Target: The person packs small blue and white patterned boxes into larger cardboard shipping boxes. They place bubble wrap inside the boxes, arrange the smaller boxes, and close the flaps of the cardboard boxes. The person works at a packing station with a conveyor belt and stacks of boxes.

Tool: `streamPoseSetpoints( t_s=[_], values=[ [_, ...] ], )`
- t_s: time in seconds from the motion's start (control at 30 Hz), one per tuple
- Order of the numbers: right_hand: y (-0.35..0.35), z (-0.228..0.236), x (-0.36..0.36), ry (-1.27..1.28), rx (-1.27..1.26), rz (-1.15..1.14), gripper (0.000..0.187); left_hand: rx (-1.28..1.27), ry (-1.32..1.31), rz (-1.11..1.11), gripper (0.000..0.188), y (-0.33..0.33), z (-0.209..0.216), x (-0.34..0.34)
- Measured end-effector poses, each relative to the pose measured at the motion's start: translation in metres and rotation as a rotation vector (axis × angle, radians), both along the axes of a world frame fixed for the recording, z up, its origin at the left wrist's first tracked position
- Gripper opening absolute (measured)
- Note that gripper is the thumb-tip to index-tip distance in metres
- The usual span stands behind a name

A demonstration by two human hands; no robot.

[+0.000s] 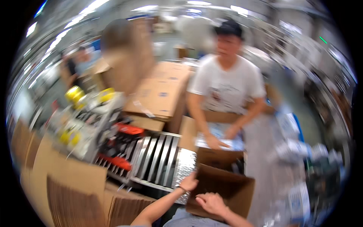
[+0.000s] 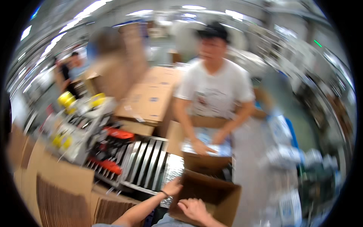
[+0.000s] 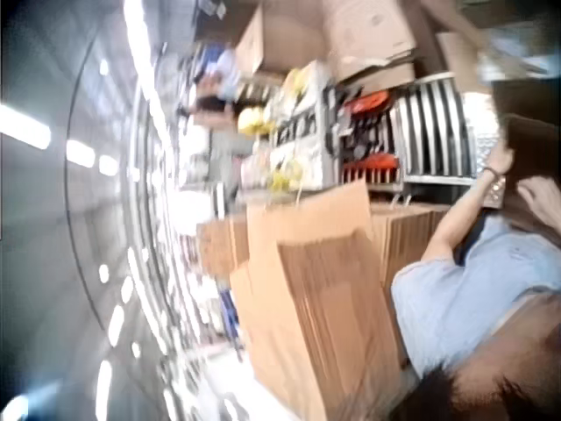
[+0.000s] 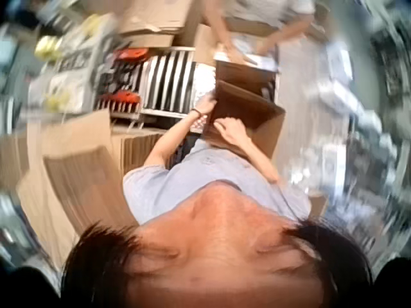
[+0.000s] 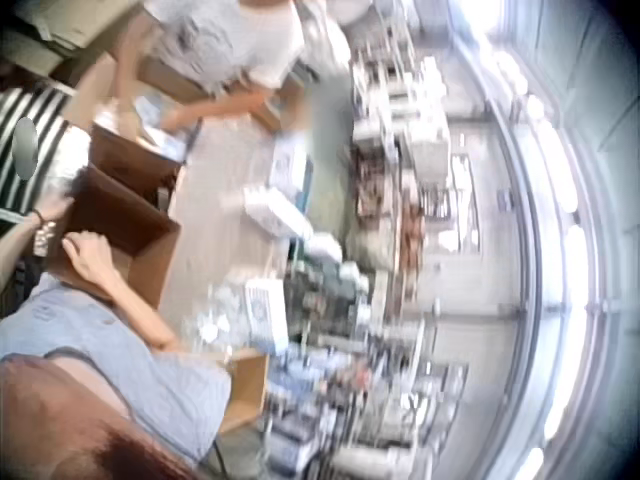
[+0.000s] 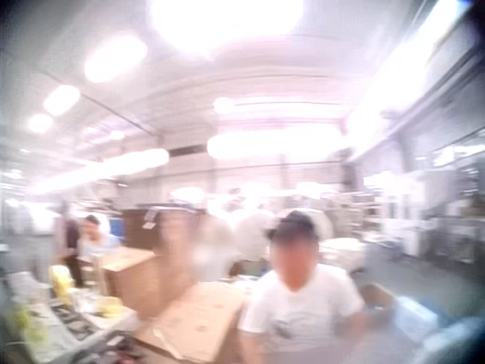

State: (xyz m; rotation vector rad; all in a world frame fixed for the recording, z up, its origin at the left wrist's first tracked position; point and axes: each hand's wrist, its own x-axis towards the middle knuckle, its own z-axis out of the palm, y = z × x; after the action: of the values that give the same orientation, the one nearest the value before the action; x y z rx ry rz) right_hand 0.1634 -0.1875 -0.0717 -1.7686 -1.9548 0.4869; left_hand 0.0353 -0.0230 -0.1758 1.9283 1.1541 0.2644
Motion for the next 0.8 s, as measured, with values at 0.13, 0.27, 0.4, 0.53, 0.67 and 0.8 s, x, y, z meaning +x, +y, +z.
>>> streamPoseSetpoints(
  t_s=[0.13, 0.27, 0.4, 0.53, 0.67, 0.8],
  values=[
    [-0.077, -0.005, 0.144, -0.257, 0.156, -0.339, 0.012, -0.453, -0.407, 0.143, 0.05, 0.027, 0.004, -0.039],
    [-0.169, -0.09, 0.265, -0.178, 0.077, -0.545, 0.012, -0.807, -0.504, 0.253, 0.038, 0.037, -0.027, -0.063],
    [-0.155, -0.082, 0.34, 0.511, -0.61, -0.599, 0.017, -0.556, -0.408, 0.087, 0.04, 0.018, -0.011, -0.057],
    [-0.13, -0.052, 0.507, -0.178, 0.05, -0.748, 0.036, 0.494, 0.052, -0.154, 0.072, -0.017, 0.072, 0.008],
    [-0.095, -0.009, 0.648, -0.88, 0.05, -1.006, 0.075, 0.541, -0.137, -0.07, 0.06, -0.039, 0.153, 0.103],
    [-0.045, -0.013, 0.649, -0.605, -0.492, -0.843, 0.084, 0.643, -0.282, -0.548, 0.045, -0.04, 0.164, 0.223]
  ],
)
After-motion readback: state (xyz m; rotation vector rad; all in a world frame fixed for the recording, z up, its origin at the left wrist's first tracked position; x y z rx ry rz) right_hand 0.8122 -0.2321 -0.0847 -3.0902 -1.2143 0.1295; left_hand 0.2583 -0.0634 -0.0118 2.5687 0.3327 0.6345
